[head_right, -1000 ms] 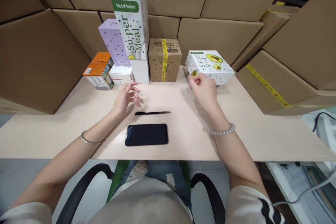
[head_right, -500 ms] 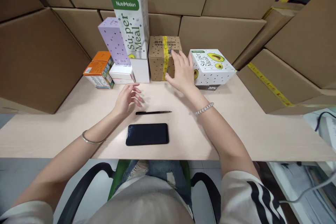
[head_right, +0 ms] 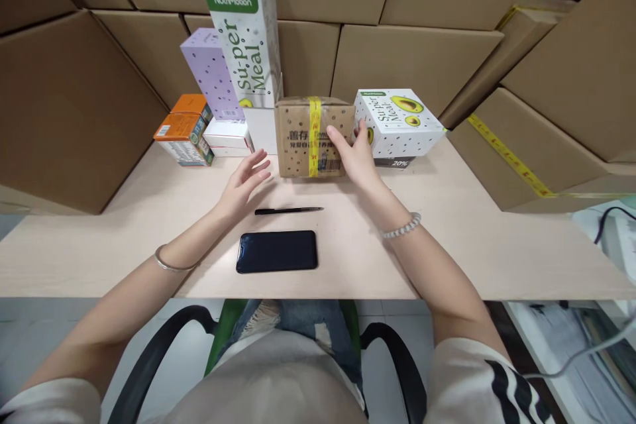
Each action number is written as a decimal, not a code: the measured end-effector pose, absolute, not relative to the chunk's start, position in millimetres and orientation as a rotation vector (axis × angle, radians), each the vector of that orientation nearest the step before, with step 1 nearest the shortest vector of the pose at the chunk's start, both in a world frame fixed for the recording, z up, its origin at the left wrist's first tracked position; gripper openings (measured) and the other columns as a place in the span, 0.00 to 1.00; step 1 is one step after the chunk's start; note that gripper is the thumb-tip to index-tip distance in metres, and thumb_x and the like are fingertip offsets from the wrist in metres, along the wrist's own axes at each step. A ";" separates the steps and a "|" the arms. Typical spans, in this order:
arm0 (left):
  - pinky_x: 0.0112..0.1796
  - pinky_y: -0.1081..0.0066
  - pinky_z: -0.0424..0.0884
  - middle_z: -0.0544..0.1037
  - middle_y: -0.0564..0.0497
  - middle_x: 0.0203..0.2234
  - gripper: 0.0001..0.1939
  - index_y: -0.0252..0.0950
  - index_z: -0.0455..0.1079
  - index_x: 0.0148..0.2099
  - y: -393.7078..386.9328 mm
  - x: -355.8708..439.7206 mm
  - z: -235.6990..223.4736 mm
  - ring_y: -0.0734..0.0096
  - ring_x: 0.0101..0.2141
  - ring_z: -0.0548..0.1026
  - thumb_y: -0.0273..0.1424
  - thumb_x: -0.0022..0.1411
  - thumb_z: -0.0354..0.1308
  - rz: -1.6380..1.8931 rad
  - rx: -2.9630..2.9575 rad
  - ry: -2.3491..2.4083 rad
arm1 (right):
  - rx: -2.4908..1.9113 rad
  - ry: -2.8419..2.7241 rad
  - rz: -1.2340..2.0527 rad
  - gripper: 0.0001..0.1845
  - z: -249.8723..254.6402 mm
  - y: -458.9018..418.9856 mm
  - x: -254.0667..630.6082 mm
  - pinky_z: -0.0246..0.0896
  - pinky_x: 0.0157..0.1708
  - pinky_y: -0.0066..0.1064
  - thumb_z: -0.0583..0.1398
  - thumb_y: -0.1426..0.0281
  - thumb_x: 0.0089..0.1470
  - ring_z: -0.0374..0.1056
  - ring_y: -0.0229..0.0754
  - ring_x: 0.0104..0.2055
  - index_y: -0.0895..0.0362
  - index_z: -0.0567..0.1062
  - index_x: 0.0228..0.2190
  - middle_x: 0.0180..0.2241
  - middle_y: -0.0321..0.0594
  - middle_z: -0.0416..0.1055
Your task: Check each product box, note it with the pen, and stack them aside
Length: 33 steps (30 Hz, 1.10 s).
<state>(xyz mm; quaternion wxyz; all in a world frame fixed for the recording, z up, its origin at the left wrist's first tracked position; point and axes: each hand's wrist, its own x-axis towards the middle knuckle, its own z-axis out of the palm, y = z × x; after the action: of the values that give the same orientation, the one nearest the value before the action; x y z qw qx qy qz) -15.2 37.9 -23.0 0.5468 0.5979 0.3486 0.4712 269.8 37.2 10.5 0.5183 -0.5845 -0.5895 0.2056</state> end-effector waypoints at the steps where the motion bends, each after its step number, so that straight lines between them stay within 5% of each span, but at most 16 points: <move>1: 0.67 0.47 0.66 0.59 0.39 0.74 0.42 0.44 0.64 0.68 37.4 -14.2 -25.2 0.46 0.72 0.62 0.51 0.57 0.70 1.083 1.416 0.800 | -1.375 -1.372 0.590 0.49 10.7 31.3 266.4 0.60 0.69 0.50 0.58 0.35 0.56 0.62 0.53 0.71 0.50 0.61 0.68 0.68 0.50 0.65; 5: 0.71 0.47 0.59 0.54 0.42 0.76 0.47 0.48 0.57 0.74 32.2 -9.1 -31.5 0.47 0.74 0.56 0.50 0.58 0.71 0.993 1.528 0.614 | -1.403 -1.263 0.733 0.39 14.1 -2.3 250.0 0.63 0.67 0.48 0.63 0.39 0.54 0.70 0.54 0.64 0.51 0.74 0.57 0.59 0.48 0.76; 11: 0.65 0.49 0.70 0.65 0.45 0.71 0.42 0.55 0.59 0.74 18.8 -12.6 -21.3 0.52 0.69 0.66 0.41 0.62 0.70 1.104 1.871 0.511 | -1.521 -1.322 0.154 0.39 22.6 -48.5 241.7 0.57 0.68 0.59 0.56 0.38 0.59 0.64 0.61 0.66 0.48 0.70 0.60 0.60 0.50 0.71; 18: 0.74 0.44 0.48 0.60 0.48 0.73 0.45 0.52 0.63 0.72 17.2 -24.0 -0.4 0.46 0.75 0.52 0.51 0.56 0.73 1.209 1.918 0.522 | -1.509 -1.458 0.105 0.40 26.9 -61.6 239.3 0.56 0.65 0.68 0.50 0.34 0.58 0.64 0.67 0.62 0.49 0.73 0.56 0.52 0.51 0.70; 22: 0.72 0.44 0.55 0.61 0.48 0.73 0.44 0.54 0.64 0.71 18.6 -26.9 2.0 0.45 0.75 0.53 0.53 0.55 0.72 1.191 1.897 0.529 | -1.486 -1.450 0.111 0.41 25.7 -63.5 235.4 0.56 0.68 0.64 0.51 0.34 0.58 0.62 0.65 0.65 0.48 0.71 0.58 0.56 0.50 0.68; 26: 0.69 0.43 0.61 0.62 0.47 0.73 0.42 0.53 0.63 0.72 18.7 -28.5 1.2 0.44 0.72 0.59 0.54 0.59 0.68 1.152 2.015 0.510 | -1.333 -1.327 0.425 0.34 30.0 -57.9 241.6 0.57 0.70 0.59 0.55 0.39 0.61 0.62 0.59 0.68 0.47 0.74 0.56 0.59 0.45 0.71; 30: 0.71 0.39 0.51 0.66 0.44 0.71 0.43 0.50 0.60 0.74 12.8 -27.4 9.6 0.41 0.73 0.59 0.53 0.61 0.67 1.199 2.201 0.503 | -1.191 -1.063 0.853 0.25 34.6 -40.9 256.4 0.71 0.61 0.53 0.61 0.44 0.56 0.71 0.57 0.63 0.47 0.79 0.46 0.50 0.41 0.79; 33: 0.72 0.34 0.41 0.72 0.44 0.66 0.46 0.48 0.69 0.67 6.4 -23.4 21.0 0.33 0.73 0.55 0.57 0.50 0.73 1.162 2.332 0.516 | -1.142 -0.951 1.000 0.23 33.7 -30.8 264.5 0.75 0.58 0.50 0.63 0.47 0.51 0.73 0.56 0.61 0.47 0.79 0.43 0.47 0.40 0.81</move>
<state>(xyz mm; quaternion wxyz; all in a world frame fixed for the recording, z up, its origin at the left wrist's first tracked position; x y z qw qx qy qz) -23.4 6.4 21.0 0.2402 0.8523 0.1887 0.4246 264.5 -30.8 33.7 0.6251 -0.4975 -0.4146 0.4358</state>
